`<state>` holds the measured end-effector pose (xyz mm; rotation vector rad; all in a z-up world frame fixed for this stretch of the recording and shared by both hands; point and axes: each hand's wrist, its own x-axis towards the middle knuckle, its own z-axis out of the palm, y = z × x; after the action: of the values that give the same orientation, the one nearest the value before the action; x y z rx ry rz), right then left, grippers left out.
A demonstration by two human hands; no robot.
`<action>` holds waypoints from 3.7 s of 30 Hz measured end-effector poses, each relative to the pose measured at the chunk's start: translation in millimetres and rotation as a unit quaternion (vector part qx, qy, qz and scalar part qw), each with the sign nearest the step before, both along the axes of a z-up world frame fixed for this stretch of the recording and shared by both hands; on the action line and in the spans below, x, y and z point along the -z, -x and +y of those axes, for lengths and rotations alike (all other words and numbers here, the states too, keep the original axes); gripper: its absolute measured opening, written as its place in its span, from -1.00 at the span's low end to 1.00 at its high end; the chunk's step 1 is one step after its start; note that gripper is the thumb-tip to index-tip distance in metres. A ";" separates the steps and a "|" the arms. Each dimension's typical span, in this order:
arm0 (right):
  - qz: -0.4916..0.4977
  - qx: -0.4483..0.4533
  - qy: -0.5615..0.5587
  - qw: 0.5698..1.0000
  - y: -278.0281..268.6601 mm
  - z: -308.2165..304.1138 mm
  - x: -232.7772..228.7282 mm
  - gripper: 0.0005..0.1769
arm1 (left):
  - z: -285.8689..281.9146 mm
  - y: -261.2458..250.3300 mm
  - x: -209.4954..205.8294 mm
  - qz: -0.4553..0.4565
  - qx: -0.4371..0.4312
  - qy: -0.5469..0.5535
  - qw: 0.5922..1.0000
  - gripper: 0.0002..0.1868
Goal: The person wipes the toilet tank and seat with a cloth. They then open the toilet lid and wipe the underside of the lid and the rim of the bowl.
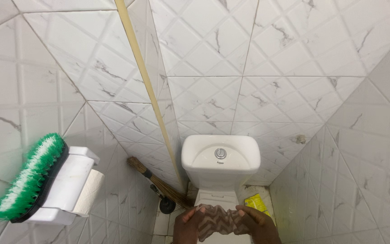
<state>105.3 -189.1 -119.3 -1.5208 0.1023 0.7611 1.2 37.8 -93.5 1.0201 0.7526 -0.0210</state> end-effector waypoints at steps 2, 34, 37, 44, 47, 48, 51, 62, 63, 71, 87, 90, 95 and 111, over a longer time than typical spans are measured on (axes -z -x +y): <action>-0.021 -0.004 0.029 0.999 1.7 0.6 -1.2 -0.43 | -1.0 2.0 2.0 -0.006 -0.018 0.017 1.000 -0.65; -0.250 -0.303 0.284 0.875 16.7 -7.4 0.5 -0.73 | -7.2 -21.5 -11.0 -0.030 0.014 -0.045 0.998 -0.64; -0.284 -0.181 0.246 0.909 23.4 -13.6 4.0 -0.65 | -10.3 -29.6 -6.0 -0.115 0.092 -0.159 0.976 -0.63; 0.003 -0.001 0.098 0.995 -5.9 -10.4 -22.1 -0.59 | -5.4 -73.3 -6.4 -0.024 0.194 -0.206 0.959 -0.61; 0.031 0.085 -0.017 0.996 -15.5 -10.6 -20.1 -0.57 | 3.0 -91.7 1.1 0.020 0.202 -0.194 0.960 -0.66; 0.041 0.113 0.009 0.993 -20.5 -8.2 -15.5 -0.61 | 7.4 -94.2 5.5 0.022 0.188 -0.191 0.963 -0.67; 0.040 0.148 0.040 0.987 -34.3 1.3 4.9 -0.70 | 28.4 -105.3 22.9 0.030 0.173 -0.208 0.962 -0.68; 0.001 0.153 0.046 0.987 -39.7 48.0 129.2 -0.72 | 51.4 -93.2 235.2 0.075 0.340 -0.434 0.831 -0.46; 0.031 0.175 0.044 0.983 -44.9 48.9 141.8 -0.73 | 46.9 -86.0 255.4 0.111 0.410 -0.426 0.799 -0.36; -0.130 0.090 0.291 0.944 -41.0 31.4 238.4 -0.63 | 39.3 -49.8 327.0 0.251 0.583 -0.427 0.645 0.22; -0.499 -0.144 0.475 0.711 -39.5 95.6 417.5 0.00 | 38.9 -6.1 369.6 0.193 0.597 -0.438 0.644 0.37; -0.488 -0.162 0.494 0.702 -19.3 111.6 418.8 0.03 | 40.9 7.7 373.5 0.175 0.564 -0.433 0.681 0.34; -0.534 -0.177 0.378 0.735 -0.8 131.4 414.4 0.09 | 45.5 9.1 380.3 0.143 0.550 -0.448 0.691 0.34; -0.544 -0.165 0.439 0.695 -23.0 133.6 389.2 -0.01 | 94.2 6.7 410.1 0.122 0.647 -0.343 0.669 -0.02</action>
<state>128.3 -55.5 -508.5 -2.7484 -0.8421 -0.1236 -5.5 132.0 -503.6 2.1543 0.0757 -1.2205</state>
